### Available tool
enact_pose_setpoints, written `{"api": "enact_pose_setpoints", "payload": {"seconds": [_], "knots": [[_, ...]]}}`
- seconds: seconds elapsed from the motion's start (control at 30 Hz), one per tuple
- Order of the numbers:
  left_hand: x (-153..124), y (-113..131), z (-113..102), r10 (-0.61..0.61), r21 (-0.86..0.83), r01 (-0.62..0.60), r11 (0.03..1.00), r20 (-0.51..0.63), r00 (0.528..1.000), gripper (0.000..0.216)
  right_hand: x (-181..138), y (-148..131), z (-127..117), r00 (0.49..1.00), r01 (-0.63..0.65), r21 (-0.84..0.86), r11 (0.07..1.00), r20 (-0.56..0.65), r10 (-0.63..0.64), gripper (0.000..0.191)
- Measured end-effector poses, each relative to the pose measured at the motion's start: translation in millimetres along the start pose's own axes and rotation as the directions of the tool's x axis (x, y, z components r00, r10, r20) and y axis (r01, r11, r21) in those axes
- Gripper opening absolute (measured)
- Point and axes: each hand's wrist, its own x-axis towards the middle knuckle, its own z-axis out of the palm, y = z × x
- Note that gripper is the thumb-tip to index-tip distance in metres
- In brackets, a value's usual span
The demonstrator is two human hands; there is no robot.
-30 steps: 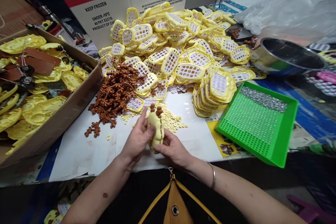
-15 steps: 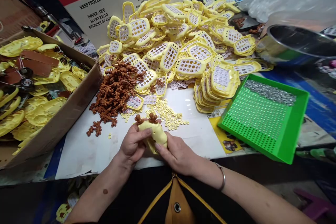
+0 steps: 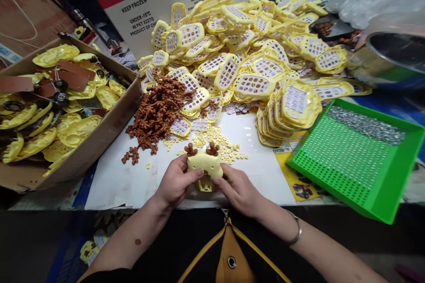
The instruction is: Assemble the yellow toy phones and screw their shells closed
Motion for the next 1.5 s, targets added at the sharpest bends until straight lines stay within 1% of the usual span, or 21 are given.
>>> {"api": "enact_pose_setpoints", "payload": {"seconds": [0.03,0.07,0.1,0.13,0.2,0.27,0.33,0.4,0.5,0.57,0.63,0.77,0.87,0.97,1.03,1.1,1.2,1.27,1.33,1.4,1.5], "knots": [[-2,3,-1,0.029,0.143,-0.031,0.989,0.016,0.999,0.036,0,0,-4,0.994,0.047,-0.019,0.999,-0.093,-0.049,0.033],[-4,7,-1,0.055,0.306,-0.069,0.949,0.053,0.997,0.033,1,0,-8,0.978,0.099,-0.053,0.994,-0.182,-0.107,0.046],[-5,10,-1,0.068,0.47,-0.112,0.875,0.109,0.992,0.029,2,-1,-12,0.96,0.148,-0.096,0.984,-0.227,-0.166,0.057],[-5,13,1,0.068,0.607,-0.161,0.778,0.173,0.983,0.025,3,-3,-15,0.955,0.187,-0.132,0.973,-0.207,-0.212,0.059],[-5,15,4,0.045,0.764,-0.243,0.598,0.27,0.962,0.02,6,-5,-21,0.97,0.225,-0.154,0.962,-0.061,-0.237,0.037],[-2,13,6,0.048,0.825,-0.271,0.496,0.285,0.957,0.022,7,-6,-24,0.984,0.18,-0.152,0.972,0.012,-0.18,0.013],[-1,7,6,0.088,0.848,-0.278,0.452,0.268,0.959,0.027,5,-4,-24,0.995,0.088,-0.139,0.986,-0.033,-0.093,0.01],[-2,-1,6,0.128,0.845,-0.308,0.438,0.28,0.951,0.026,1,-2,-23,0.999,0.03,-0.109,0.994,-0.027,-0.033,0.015],[-5,-13,8,0.218,0.828,-0.38,0.413,0.315,0.924,0.025,-6,0,-17,0.996,0.081,-0.109,0.991,-0.018,-0.084,0.015],[-7,-19,10,0.29,0.843,-0.41,0.348,0.319,0.902,0.025,-8,2,-11,0.982,0.151,-0.152,0.977,-0.091,-0.166,0.01],[-7,-21,11,0.317,0.855,-0.427,0.295,0.334,0.888,0.024,-10,3,-7,0.966,0.19,-0.164,0.968,-0.144,-0.214,0.009],[-6,-18,1,0.25,0.833,-0.44,0.336,0.372,0.894,0.028,-12,7,-11,0.979,0.18,-0.122,0.976,-0.074,-0.19,0.01],[-9,-14,-9,0.214,0.829,-0.399,0.391,0.34,0.916,0.03,-12,5,-19,0.981,0.177,-0.208,0.962,-0.04,-0.189,0.019],[-14,-14,-10,0.211,0.828,-0.407,0.385,0.35,0.913,0.029,-10,-1,-20,0.951,0.297,-0.43,0.853,0.055,-0.304,0.036],[-16,-17,-5,0.222,0.843,-0.419,0.338,0.361,0.906,0.028,-9,-5,-16,0.935,0.349,-0.51,0.786,0.13,-0.33,0.03],[-16,-21,0,0.255,0.861,-0.422,0.283,0.357,0.899,0.029,-8,-6,-9,0.94,0.33,-0.521,0.787,0.107,-0.323,0.021],[-14,-26,5,0.307,0.878,-0.422,0.226,0.347,0.886,0.03,-8,-4,-2,0.932,0.302,-0.506,0.808,-0.021,-0.362,0.018],[-12,-26,3,0.294,0.858,-0.438,0.268,0.359,0.886,0.029,-9,-1,-1,0.928,0.31,-0.483,0.819,-0.033,-0.37,0.018],[-12,-23,-5,0.27,0.82,-0.437,0.37,0.355,0.895,0.029,-11,0,-3,0.942,0.29,-0.456,0.841,-0.016,-0.334,0.018],[-13,-20,-14,0.251,0.804,-0.394,0.445,0.311,0.917,0.031,-11,0,-6,0.955,0.258,-0.476,0.841,-0.009,-0.298,0.019],[-19,-17,-23,0.251,0.82,-0.35,0.454,0.259,0.933,0.029,-11,-7,-9,0.948,0.261,-0.639,0.723,0.028,-0.318,0.026]]}}
